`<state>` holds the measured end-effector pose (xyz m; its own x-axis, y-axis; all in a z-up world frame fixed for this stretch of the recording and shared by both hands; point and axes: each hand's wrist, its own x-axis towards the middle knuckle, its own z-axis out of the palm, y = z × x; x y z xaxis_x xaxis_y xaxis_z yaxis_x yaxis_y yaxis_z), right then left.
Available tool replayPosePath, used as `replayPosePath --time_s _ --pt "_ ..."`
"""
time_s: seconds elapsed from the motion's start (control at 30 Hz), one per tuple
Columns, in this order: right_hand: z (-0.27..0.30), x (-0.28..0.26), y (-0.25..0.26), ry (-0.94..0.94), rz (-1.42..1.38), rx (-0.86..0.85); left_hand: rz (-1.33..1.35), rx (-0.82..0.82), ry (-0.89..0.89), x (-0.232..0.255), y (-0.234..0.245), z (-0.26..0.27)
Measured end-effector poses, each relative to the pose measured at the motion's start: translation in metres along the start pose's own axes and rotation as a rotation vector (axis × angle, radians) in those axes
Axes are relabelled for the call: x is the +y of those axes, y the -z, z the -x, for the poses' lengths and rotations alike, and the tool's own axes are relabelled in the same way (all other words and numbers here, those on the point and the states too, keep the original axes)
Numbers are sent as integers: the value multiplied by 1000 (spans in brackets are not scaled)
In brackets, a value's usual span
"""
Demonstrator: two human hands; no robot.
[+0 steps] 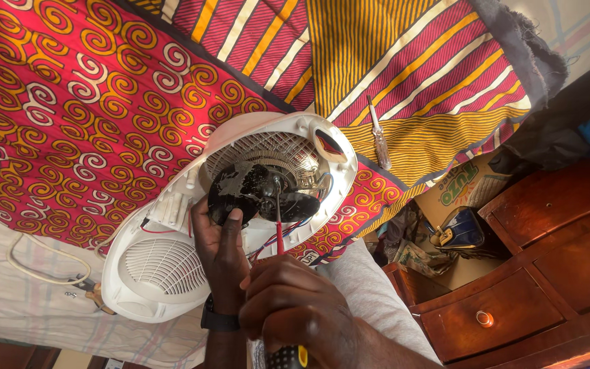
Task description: The person removes the front grille of a white electric fan using a screwdriver, then uses the screwdriver to loosen and remove the central hub nut to detach the fan blades from the motor shaft. The person handles the fan body, grille, and blades throughout.
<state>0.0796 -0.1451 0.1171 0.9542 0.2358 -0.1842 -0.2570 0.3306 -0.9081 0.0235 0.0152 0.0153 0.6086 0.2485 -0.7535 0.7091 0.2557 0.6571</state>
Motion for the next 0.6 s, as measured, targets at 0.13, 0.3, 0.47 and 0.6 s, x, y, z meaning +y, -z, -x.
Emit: replayPosePath --time_s 0.13,0.3,0.47,0.6 --pt "6 1 1 162 405 42 109 55 63 -9 5 1" --pt "14 25 4 162 247 -78 172 36 79 -11 5 3" --pt "34 30 1 -56 126 4 78 97 171 -9 3 1" --pt "48 32 -5 -54 170 71 135 93 179 -10 3 -2"
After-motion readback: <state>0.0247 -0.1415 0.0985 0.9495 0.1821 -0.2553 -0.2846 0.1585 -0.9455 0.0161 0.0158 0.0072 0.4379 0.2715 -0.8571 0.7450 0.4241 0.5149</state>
